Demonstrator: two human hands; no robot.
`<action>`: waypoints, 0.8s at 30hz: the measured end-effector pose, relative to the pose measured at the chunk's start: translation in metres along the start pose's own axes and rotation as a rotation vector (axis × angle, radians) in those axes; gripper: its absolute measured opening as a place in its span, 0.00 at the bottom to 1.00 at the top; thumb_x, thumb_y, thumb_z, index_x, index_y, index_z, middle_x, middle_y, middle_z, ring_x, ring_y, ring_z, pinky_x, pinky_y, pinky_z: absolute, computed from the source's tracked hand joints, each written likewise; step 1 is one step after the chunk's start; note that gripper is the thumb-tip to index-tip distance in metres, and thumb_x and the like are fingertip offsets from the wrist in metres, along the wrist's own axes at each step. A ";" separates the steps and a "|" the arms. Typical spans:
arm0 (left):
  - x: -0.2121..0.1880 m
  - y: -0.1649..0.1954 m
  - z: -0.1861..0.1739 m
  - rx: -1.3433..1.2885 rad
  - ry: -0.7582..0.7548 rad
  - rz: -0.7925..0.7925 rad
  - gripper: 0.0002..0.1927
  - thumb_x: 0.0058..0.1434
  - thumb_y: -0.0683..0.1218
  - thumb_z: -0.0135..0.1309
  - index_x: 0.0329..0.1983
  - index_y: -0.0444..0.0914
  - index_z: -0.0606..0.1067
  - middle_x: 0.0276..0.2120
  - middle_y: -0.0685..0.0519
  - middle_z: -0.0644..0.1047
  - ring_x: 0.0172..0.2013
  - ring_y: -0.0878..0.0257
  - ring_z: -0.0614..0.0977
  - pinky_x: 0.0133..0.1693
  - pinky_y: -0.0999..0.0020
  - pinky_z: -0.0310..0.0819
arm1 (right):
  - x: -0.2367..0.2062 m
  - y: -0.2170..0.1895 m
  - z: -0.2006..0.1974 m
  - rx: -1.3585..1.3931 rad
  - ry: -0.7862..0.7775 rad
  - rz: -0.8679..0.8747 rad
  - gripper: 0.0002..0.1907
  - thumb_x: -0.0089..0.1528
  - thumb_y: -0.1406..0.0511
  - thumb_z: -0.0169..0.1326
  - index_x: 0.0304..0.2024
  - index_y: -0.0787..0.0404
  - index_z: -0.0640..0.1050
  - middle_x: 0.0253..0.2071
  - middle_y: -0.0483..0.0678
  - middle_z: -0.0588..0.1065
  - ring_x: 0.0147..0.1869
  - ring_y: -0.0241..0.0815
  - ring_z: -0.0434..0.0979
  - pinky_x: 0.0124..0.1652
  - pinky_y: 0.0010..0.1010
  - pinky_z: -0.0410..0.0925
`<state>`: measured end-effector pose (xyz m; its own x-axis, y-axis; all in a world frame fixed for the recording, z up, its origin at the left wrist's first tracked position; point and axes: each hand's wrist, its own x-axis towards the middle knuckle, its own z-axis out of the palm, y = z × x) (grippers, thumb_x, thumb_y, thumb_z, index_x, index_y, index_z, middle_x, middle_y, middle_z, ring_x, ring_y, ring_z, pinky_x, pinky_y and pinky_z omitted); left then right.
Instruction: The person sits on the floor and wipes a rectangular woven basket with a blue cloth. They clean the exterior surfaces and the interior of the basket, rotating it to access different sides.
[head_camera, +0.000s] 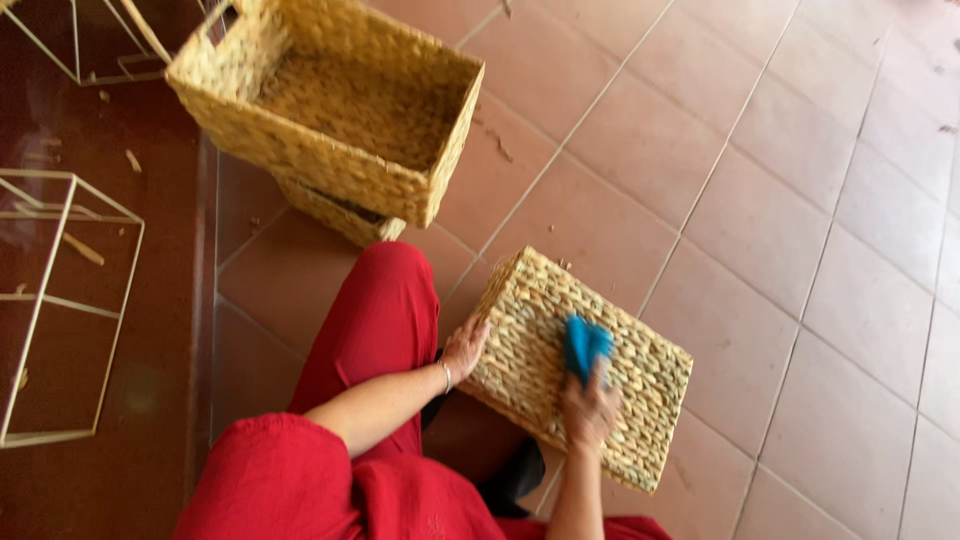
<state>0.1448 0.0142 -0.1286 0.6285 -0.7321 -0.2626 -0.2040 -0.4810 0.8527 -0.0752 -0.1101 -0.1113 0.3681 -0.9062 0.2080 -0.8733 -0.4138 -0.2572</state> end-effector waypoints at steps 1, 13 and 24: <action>-0.002 0.004 -0.002 -0.028 0.008 -0.030 0.33 0.70 0.69 0.28 0.70 0.49 0.61 0.60 0.47 0.75 0.61 0.44 0.71 0.64 0.49 0.58 | 0.006 0.014 -0.004 -0.090 0.182 0.025 0.37 0.57 0.48 0.60 0.69 0.42 0.69 0.48 0.66 0.75 0.46 0.67 0.77 0.42 0.54 0.71; 0.015 0.007 -0.010 0.086 0.008 0.153 0.35 0.69 0.68 0.24 0.74 0.49 0.57 0.70 0.40 0.65 0.62 0.38 0.67 0.62 0.45 0.56 | 0.043 -0.006 -0.008 -0.115 -0.020 0.248 0.47 0.66 0.41 0.50 0.75 0.65 0.57 0.62 0.73 0.66 0.59 0.70 0.71 0.53 0.54 0.69; 0.005 0.011 -0.004 -0.024 0.037 -0.145 0.35 0.69 0.70 0.32 0.74 0.51 0.59 0.63 0.38 0.69 0.64 0.39 0.67 0.66 0.48 0.54 | -0.007 -0.114 -0.013 0.099 -0.219 -0.264 0.42 0.62 0.47 0.57 0.72 0.58 0.61 0.51 0.60 0.69 0.53 0.60 0.71 0.45 0.50 0.69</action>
<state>0.1486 0.0068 -0.1185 0.6775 -0.6370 -0.3676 -0.0914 -0.5689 0.8173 0.0175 -0.0559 -0.0715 0.6461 -0.7596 0.0751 -0.7077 -0.6330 -0.3138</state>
